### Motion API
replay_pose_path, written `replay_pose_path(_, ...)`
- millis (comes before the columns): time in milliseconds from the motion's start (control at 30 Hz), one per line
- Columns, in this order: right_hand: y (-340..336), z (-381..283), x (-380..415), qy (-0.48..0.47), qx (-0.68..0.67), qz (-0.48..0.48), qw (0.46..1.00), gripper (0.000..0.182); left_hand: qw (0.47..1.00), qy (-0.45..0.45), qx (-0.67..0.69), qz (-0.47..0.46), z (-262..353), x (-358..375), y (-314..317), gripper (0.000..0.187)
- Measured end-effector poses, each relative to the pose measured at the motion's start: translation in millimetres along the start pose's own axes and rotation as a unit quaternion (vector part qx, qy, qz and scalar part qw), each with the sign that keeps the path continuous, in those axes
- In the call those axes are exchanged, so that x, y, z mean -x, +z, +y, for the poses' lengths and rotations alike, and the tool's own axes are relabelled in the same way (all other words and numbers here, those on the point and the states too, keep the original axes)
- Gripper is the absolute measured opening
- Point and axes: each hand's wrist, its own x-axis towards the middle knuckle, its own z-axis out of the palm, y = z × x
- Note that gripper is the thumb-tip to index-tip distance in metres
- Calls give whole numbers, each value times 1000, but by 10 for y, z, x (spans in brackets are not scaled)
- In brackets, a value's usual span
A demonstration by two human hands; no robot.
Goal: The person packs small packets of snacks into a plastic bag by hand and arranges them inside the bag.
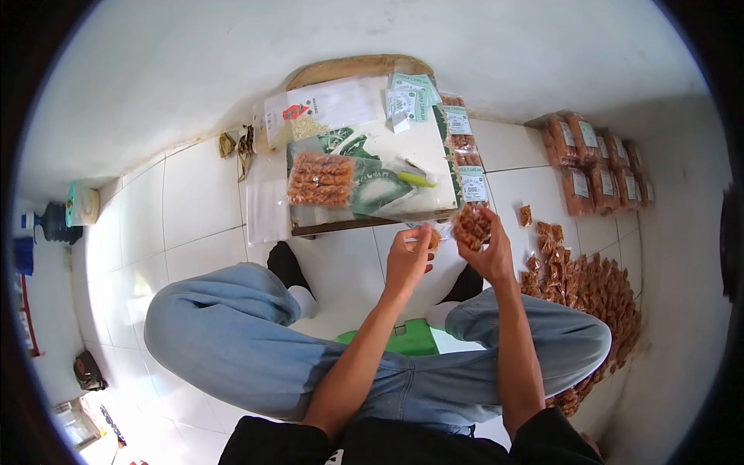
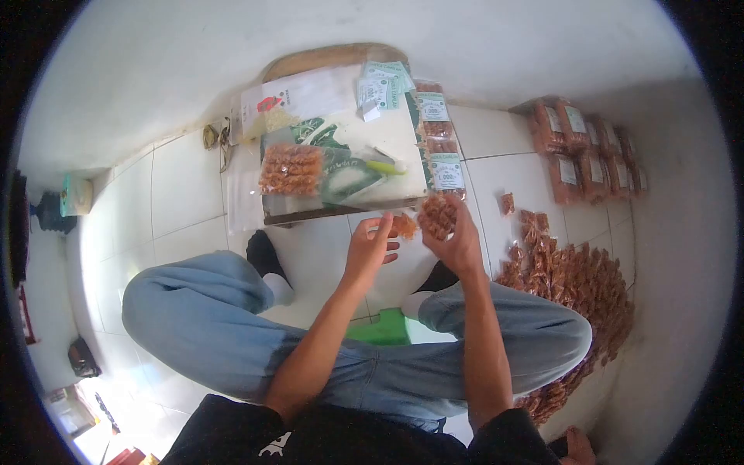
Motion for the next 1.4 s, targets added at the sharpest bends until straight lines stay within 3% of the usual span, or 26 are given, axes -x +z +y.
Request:
replay_pose_path(100, 114, 390, -210, 18, 15, 15, 1000, 71, 1000, 2, -20, 15, -142, -106, -69, 57)
replay_pose_path(167, 184, 473, -286, 27, -44, -2, 999, 69, 999, 9, -40, 27, -164, -96, -62, 55)
replay_pose_path(233, 289, 558, -395, 7, 45, -33, 998, 69, 997, 16, -59, 41, -166, -92, -81, 54)
replay_pose_path(300, 335, 556, -458, 5, 27, -34, 999, 70, 971, 124, -162, 125, -125, -92, -122, 49)
replay_pose_path(333, 366, 515, -500, -7, 6, -50, 999, 69, 968, 129, -167, 132, -28, -137, -191, 49)
replay_pose_path(400, 364, 445, -495, -15, -14, -69, 997, 69, 872, 331, -242, 268, 207, -254, -378, 45)
replay_pose_path(467, 368, 378, -501, 8, -60, -87, 994, 68, 762, 458, -321, 327, 442, -434, -576, 41)
replay_pose_path(600, 419, 497, -559, 78, -207, -112, 969, 67, 706, 465, -435, 312, 790, -551, -877, 37)
replay_pose_path(667, 345, 500, -619, 158, -289, -197, 923, 64, 752, 427, -441, 241, 829, -472, -894, 42)
replay_pose_path(700, 340, 533, -623, 160, -293, -195, 922, 64, 750, 426, -445, 239, 819, -380, -837, 42)
replay_pose_path(767, 330, 574, -632, 123, -235, -192, 945, 70, 843, 219, -465, 157, 695, -167, -594, 47)
replay_pose_path(833, 302, 534, -620, 78, -183, -183, 963, 71, 891, 203, -398, 81, 343, -221, -507, 52)
replay_pose_path(900, 266, 498, -599, -9, -76, -162, 984, 71, 928, 127, -347, 42, 91, -248, -335, 51)
replay_pose_path(1033, 271, 527, -575, -55, -34, -103, 993, 72, 927, 115, -353, 47, -126, -171, -48, 51)
replay_pose_path(1233, 201, 688, -592, 20, -161, -96, 982, 69, 966, 22, -256, 41, -141, -149, 115, 50)
replay_pose_path(1333, 156, 636, -599, 55, -206, -148, 966, 67, 957, 52, -276, 77, -139, -128, 43, 49)
replay_pose_path(1400, 187, 613, -631, 23, -213, -149, 965, 68, 939, 96, -310, 114, -70, -132, -57, 49)
